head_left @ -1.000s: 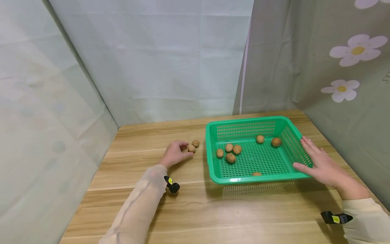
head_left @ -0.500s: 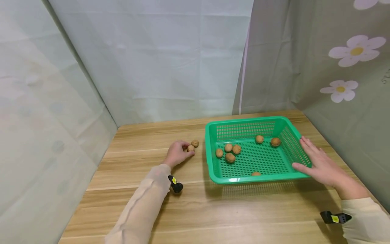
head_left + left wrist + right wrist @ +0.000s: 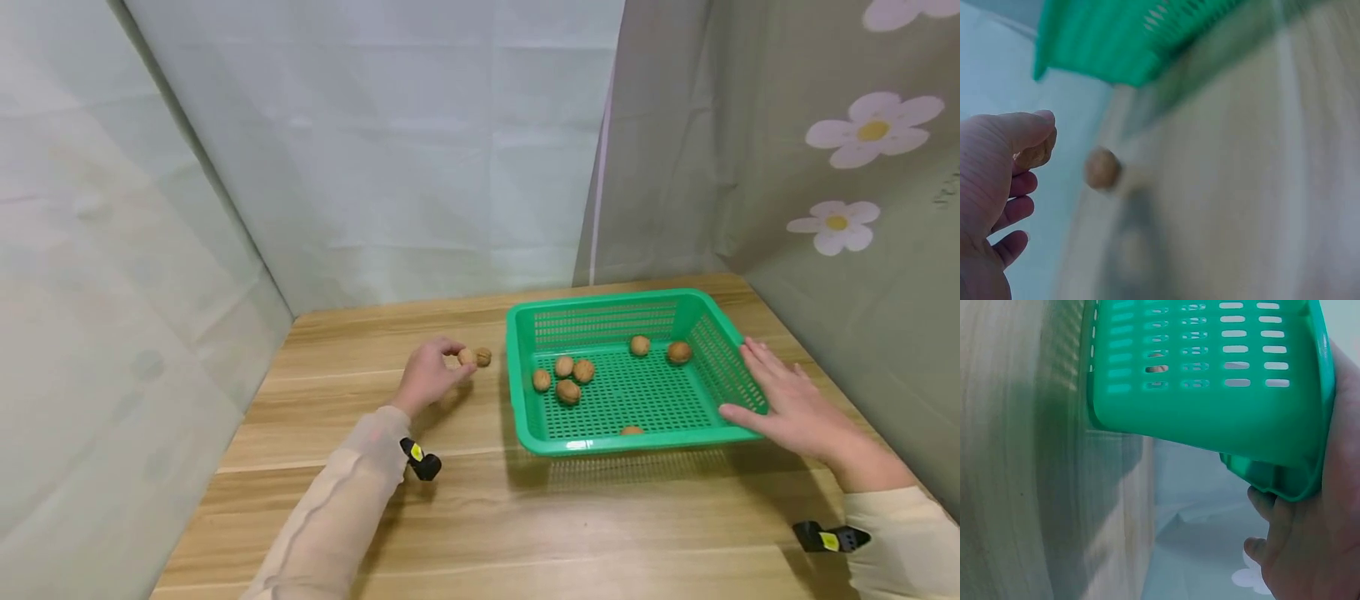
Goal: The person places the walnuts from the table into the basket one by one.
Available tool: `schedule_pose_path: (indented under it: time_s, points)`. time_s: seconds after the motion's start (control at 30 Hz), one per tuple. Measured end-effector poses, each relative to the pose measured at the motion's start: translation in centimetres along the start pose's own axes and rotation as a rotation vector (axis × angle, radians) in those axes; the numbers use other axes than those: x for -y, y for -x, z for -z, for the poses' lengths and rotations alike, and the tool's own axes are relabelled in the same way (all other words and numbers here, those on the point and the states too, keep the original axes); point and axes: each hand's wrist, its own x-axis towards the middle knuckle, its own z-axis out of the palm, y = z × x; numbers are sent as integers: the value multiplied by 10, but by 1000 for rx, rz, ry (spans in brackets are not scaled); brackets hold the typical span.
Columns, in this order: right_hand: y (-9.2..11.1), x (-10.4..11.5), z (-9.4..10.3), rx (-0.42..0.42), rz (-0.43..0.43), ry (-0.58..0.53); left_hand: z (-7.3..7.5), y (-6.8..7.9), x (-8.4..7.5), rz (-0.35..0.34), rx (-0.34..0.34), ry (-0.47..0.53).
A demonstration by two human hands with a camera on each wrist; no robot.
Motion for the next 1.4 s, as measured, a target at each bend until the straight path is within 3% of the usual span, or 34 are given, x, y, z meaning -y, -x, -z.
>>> schedule_pose_path:
  time_s: [0.2, 0.4, 0.57, 0.67, 0.8, 0.97, 1.27, 1.4]
  points:
    - [2, 2, 7, 11, -27, 97, 21, -10, -47, -190, -35, -106]
    - [3, 3, 5, 30, -48, 83, 30, -22, -107, -297, 24, -166]
    - [4, -3, 2, 31, -29, 52, 15, -42, -152, -363, 96, -186]
    - [5, -4, 0, 23, -15, 43, 0, -54, -169, -394, 138, -180]
    - [5, -4, 0, 10, 0, 39, -23, -68, -180, -420, 197, -173]
    - [7, 0, 2, 6, 3, 32, -48, -80, -186, -399, 266, -169]
    - [11, 16, -8, 35, -33, -20, -81, -75, -165, -291, 448, -173]
    - [11, 19, -11, 23, -35, -33, -85, -72, -160, -261, 469, -190]
